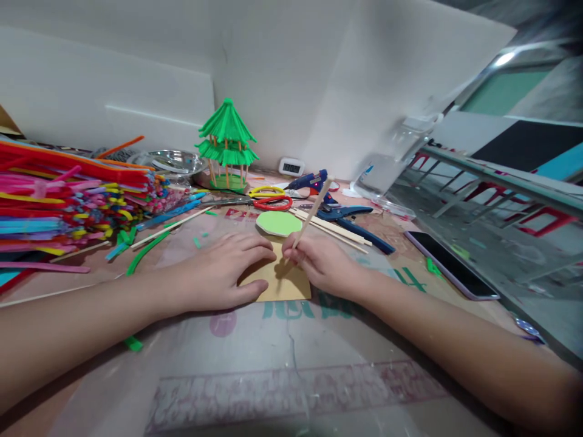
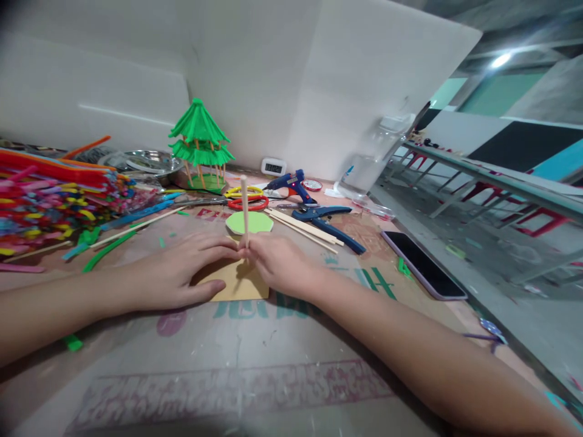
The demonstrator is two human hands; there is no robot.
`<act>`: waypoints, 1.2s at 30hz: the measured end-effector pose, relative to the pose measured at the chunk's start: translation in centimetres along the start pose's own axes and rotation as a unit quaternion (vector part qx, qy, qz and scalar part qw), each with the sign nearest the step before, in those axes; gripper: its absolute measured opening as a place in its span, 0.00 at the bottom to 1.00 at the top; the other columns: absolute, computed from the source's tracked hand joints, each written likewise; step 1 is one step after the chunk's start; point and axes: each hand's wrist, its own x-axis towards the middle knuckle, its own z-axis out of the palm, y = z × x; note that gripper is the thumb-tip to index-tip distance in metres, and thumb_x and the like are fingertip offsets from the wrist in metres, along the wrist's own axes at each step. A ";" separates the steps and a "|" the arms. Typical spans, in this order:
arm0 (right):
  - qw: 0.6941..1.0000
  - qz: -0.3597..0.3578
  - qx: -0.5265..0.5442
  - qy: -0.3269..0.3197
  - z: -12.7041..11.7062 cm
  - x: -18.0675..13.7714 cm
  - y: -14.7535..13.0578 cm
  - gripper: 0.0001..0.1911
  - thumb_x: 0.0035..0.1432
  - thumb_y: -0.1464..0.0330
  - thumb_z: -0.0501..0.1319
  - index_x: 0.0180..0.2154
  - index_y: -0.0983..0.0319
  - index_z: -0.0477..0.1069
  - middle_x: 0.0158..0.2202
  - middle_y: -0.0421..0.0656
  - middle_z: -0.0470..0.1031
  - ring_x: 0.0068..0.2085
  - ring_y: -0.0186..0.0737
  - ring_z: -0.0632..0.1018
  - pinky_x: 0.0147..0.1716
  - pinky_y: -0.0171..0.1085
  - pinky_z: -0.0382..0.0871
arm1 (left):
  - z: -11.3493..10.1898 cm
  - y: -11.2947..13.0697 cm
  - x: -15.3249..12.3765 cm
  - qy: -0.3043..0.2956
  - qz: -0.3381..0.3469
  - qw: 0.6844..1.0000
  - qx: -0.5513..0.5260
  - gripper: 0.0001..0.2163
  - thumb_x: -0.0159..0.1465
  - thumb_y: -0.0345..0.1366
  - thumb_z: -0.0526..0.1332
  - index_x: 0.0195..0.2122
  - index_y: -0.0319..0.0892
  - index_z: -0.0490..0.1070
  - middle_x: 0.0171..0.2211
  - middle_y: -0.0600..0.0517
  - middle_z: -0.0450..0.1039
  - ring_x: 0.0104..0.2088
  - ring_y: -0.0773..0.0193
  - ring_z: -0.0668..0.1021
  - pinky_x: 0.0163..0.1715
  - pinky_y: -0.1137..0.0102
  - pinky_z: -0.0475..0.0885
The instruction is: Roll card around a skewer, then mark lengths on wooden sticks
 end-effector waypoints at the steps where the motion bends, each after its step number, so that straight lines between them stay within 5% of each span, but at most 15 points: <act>1: 1.000 0.011 -0.010 0.003 -0.1 0.0 0.0 0.09 0.68 0.72 0.50 0.36 0.61 0.67 0.32 0.44 0.76 0.33 0.39 0.75 0.35 0.35 0.66 | 0.0 0.0 0.0 -0.001 -0.001 1.000 -0.002 0.20 0.67 0.43 0.59 0.57 0.41 0.71 0.58 0.42 0.71 0.60 0.48 0.70 0.63 0.50 0.64; 9: 0.999 0.027 0.018 -0.016 -0.2 0.0 -0.3 0.11 0.68 0.69 0.48 0.35 0.60 0.66 0.30 0.44 0.76 0.32 0.39 0.75 0.34 0.35 0.67 | -0.1 0.3 0.0 0.001 -0.008 1.000 -0.011 0.19 0.66 0.42 0.60 0.56 0.40 0.71 0.57 0.42 0.71 0.59 0.47 0.71 0.63 0.49 0.65; 14: 0.983 0.151 -0.097 0.021 -4.9 0.9 0.1 0.15 0.69 0.63 0.49 0.32 0.61 0.67 0.29 0.45 0.75 0.30 0.40 0.73 0.30 0.35 0.61 | 0.0 0.2 -0.3 0.012 -0.013 1.000 -0.016 0.19 0.67 0.42 0.60 0.56 0.39 0.71 0.59 0.41 0.71 0.61 0.47 0.71 0.63 0.49 0.65; 20: 0.916 0.279 -0.229 -0.177 -8.8 -0.4 3.1 0.20 0.65 0.54 0.55 0.31 0.59 0.75 0.29 0.45 0.78 0.29 0.42 0.75 0.27 0.36 0.56 | 0.1 0.1 -0.4 0.003 -0.023 0.999 -0.024 0.21 0.68 0.44 0.59 0.58 0.41 0.70 0.61 0.44 0.69 0.63 0.50 0.69 0.65 0.51 0.63; 24: 0.886 0.328 -0.268 -0.189 -7.9 -0.6 4.8 0.20 0.64 0.51 0.55 0.38 0.57 0.78 0.35 0.47 0.81 0.34 0.47 0.78 0.28 0.37 0.58 | 0.1 0.1 -0.3 -0.001 -0.031 0.999 -0.024 0.21 0.67 0.44 0.59 0.59 0.41 0.70 0.62 0.44 0.69 0.64 0.49 0.68 0.66 0.50 0.62; 30: 0.938 0.211 -0.267 -0.068 -7.3 -0.3 2.3 0.15 0.66 0.58 0.55 0.39 0.58 0.77 0.33 0.44 0.80 0.31 0.42 0.77 0.28 0.36 0.60 | -0.1 0.3 -0.1 0.012 -0.021 0.999 -0.031 0.21 0.65 0.42 0.61 0.57 0.39 0.72 0.59 0.43 0.72 0.60 0.50 0.71 0.64 0.53 0.64; 36: 0.972 -0.050 -0.228 0.025 -4.6 3.9 -2.3 0.13 0.68 0.69 0.54 0.41 0.60 0.79 0.34 0.45 0.82 0.36 0.43 0.81 0.35 0.37 0.67 | 0.3 -0.1 0.0 0.034 -0.004 0.999 -0.024 0.22 0.64 0.44 0.62 0.56 0.38 0.72 0.57 0.43 0.73 0.59 0.49 0.73 0.63 0.52 0.65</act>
